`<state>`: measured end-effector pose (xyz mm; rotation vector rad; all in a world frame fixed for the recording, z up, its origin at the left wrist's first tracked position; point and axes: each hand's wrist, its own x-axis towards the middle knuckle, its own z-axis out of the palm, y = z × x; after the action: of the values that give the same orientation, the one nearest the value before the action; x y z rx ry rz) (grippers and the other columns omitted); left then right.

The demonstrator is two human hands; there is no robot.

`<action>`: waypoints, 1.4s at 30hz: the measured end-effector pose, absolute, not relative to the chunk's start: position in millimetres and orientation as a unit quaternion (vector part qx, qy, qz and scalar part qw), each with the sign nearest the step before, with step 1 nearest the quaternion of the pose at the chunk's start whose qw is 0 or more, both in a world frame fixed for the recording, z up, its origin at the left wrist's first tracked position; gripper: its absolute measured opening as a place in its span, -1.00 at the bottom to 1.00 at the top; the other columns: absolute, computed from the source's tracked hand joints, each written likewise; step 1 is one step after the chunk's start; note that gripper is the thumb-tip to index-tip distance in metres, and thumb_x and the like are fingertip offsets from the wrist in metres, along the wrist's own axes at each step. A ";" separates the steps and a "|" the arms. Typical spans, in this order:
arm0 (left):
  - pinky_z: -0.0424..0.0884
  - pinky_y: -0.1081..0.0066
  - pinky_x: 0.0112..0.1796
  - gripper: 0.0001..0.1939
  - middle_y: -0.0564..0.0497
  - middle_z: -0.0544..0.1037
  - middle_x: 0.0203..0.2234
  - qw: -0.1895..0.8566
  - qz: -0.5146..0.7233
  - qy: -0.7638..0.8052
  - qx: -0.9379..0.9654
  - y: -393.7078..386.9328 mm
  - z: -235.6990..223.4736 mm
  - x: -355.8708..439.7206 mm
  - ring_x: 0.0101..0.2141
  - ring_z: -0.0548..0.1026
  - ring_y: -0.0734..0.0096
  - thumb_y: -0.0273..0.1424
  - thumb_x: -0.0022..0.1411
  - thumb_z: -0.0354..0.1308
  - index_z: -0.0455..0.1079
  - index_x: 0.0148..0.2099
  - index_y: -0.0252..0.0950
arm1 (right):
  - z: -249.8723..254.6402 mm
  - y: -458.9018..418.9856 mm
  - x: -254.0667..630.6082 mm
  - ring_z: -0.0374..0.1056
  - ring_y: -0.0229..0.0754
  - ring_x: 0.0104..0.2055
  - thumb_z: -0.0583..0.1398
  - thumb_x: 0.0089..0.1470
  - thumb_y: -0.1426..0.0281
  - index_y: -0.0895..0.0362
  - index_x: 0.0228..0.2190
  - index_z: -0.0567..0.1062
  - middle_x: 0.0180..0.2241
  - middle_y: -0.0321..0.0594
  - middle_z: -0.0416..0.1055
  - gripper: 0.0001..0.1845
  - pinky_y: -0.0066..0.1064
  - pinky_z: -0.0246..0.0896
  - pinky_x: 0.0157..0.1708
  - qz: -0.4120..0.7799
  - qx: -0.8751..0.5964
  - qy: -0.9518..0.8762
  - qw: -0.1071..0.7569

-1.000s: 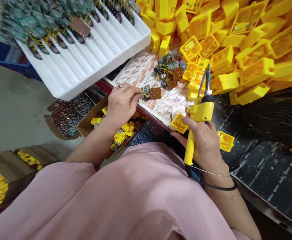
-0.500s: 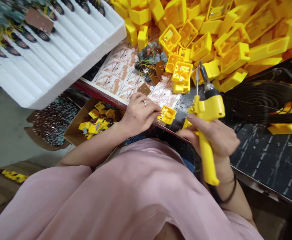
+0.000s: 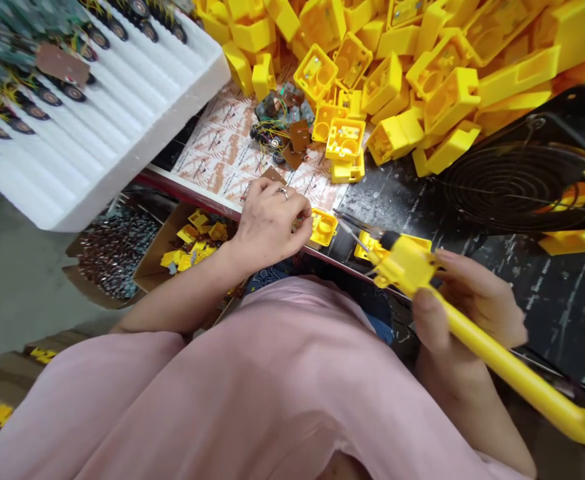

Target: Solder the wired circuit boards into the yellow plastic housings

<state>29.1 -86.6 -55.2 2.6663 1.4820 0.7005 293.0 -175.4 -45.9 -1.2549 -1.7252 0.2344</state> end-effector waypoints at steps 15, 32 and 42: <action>0.43 0.13 -0.15 -0.79 -0.02 0.60 -0.49 -0.053 0.234 0.432 0.869 -82.6 -54.0 27.4 -0.35 0.57 0.17 -0.42 0.31 0.08 0.48 -0.37 -0.25 | -29.8 -167.8 279.4 0.52 -0.24 -0.44 0.44 0.08 0.52 -0.04 -0.25 0.48 -0.38 -0.39 0.59 -0.69 -0.39 0.45 -0.49 0.072 -0.427 -0.794 0.426; 0.42 0.05 -0.04 -0.82 -0.01 0.61 -0.43 0.023 0.216 0.466 0.858 -83.5 -52.0 25.2 -0.28 0.56 0.16 -0.35 0.31 0.12 0.52 -0.30 -0.23 | -23.6 -180.7 286.5 0.57 -0.11 -0.33 0.41 0.15 0.47 -0.26 0.08 0.56 -0.30 -0.38 0.62 -0.47 -0.22 0.55 -0.36 0.129 -0.518 -0.713 0.456; 0.32 -0.13 0.18 -0.81 0.05 0.65 -0.33 0.029 0.253 0.454 0.854 -100.5 -51.5 6.6 -0.17 0.57 0.21 -0.37 0.46 0.15 0.61 -0.18 -0.09 | -38.2 -181.9 294.7 0.55 -0.06 -0.41 0.46 0.08 0.46 -0.16 0.06 0.61 -0.33 -0.31 0.63 -0.48 -0.22 0.49 -0.50 0.085 -0.491 -0.696 0.517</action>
<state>6.6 -100.5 -51.5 2.6337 1.4024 0.7816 294.7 -181.9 -38.2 -1.1796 -1.6701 0.2048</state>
